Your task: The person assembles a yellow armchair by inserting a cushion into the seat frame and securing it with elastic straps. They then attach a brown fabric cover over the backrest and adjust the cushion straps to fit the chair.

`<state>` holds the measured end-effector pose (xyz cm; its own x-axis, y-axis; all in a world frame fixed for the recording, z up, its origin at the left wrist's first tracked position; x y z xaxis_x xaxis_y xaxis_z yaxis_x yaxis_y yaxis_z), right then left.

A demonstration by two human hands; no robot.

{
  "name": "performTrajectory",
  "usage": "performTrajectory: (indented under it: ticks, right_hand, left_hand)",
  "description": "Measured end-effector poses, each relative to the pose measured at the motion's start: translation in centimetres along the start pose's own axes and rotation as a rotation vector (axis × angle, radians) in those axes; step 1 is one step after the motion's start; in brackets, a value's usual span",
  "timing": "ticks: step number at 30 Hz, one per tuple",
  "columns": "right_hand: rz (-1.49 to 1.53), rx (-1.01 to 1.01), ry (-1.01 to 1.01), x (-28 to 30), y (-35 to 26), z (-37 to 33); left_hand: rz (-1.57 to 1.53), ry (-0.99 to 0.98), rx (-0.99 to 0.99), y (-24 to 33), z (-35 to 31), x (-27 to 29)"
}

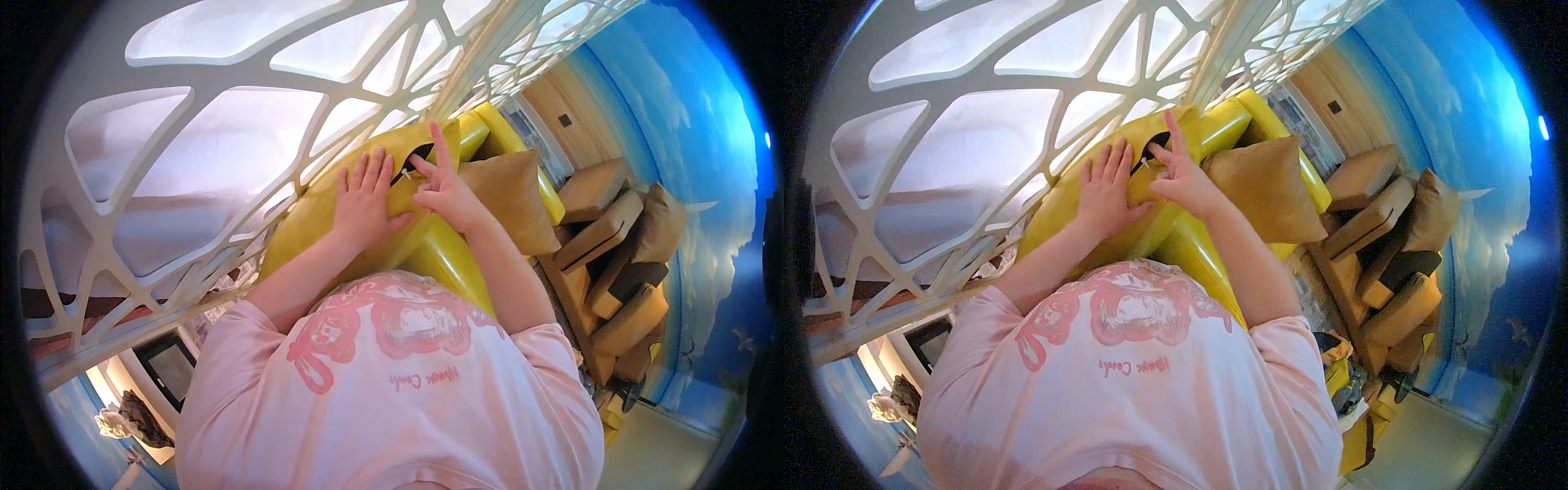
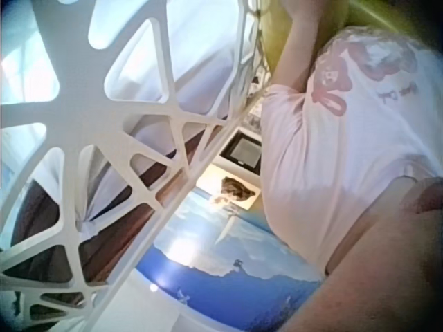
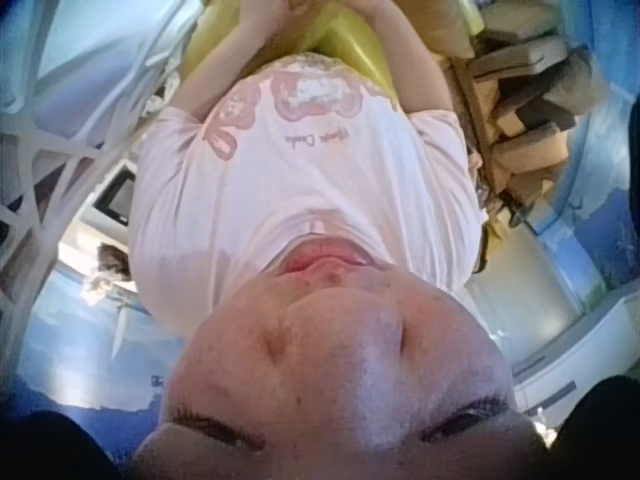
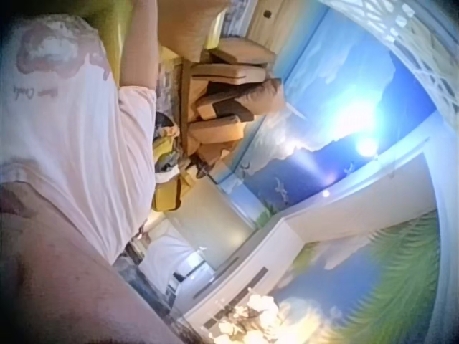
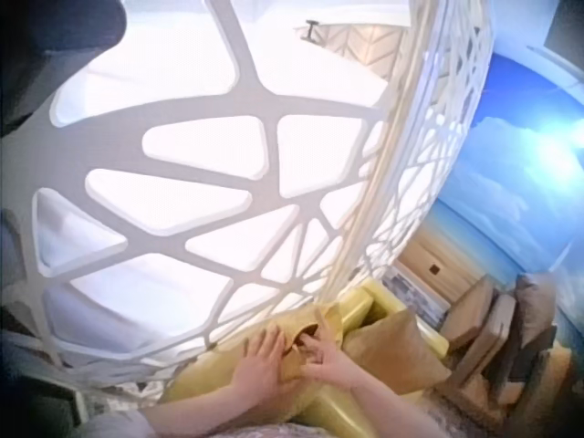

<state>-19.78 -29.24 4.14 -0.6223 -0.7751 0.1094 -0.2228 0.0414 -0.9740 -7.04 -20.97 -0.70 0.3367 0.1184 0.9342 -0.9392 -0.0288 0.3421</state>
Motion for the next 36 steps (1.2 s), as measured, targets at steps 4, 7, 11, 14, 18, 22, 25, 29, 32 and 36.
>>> performTrajectory:
  ticks: [4,7,11,14,18,22,25,29,32,36]
  right_hand:
    - [-0.254,0.104,0.129,-0.9,0.6,1.1]
    - [-0.696,0.130,0.231,-1.0,-1.5,1.3]
    - [-0.615,0.135,0.217,-1.1,-1.8,0.7]
    - [-0.659,0.127,0.087,-1.3,-1.1,1.0]
    - [-1.035,-0.054,0.041,-2.8,-2.7,0.7]
    - [-1.020,0.306,0.316,-3.1,-2.1,-0.4]
    - [-1.059,0.535,0.401,-2.5,-1.3,-1.1]
    - [-1.022,0.594,0.449,-1.4,-0.5,-0.3]
    - [-1.030,0.564,0.508,-1.6,-0.7,-0.4]
    - [-1.044,0.482,0.554,-2.2,-0.8,-0.5]
  left_hand:
    - [-0.030,0.074,-0.017,0.2,0.1,0.1]
    - [-0.031,0.061,-0.016,-0.1,-0.1,0.4]
    - [-0.082,0.109,-0.047,-0.5,-0.2,0.6]
    - [-0.078,0.099,-0.053,-0.4,-0.2,0.5]
    - [-0.083,0.099,-0.049,-0.8,0.0,-0.1]
    - [-0.102,0.123,-0.036,-0.8,0.0,0.0]
    - [-0.087,0.150,-0.043,-0.6,-0.2,0.1]
    - [-0.090,0.143,-0.044,-0.3,0.0,0.6]
    - [-0.080,0.136,-0.043,-0.4,-0.1,0.6]
    - [-0.067,0.140,-0.041,-0.6,-0.1,0.3]
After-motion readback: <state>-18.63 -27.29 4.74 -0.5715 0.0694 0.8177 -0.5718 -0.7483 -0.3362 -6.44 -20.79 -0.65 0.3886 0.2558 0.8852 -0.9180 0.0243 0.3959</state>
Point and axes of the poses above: each hand's wrist, its own z-axis towards the middle knuckle, its own x-axis out of the back of the hand, y = z × x, the point moved 5 cm from there along z, towards the middle knuckle, and after that the axes turned 6 degrees about -y, right-handed, at the moved point
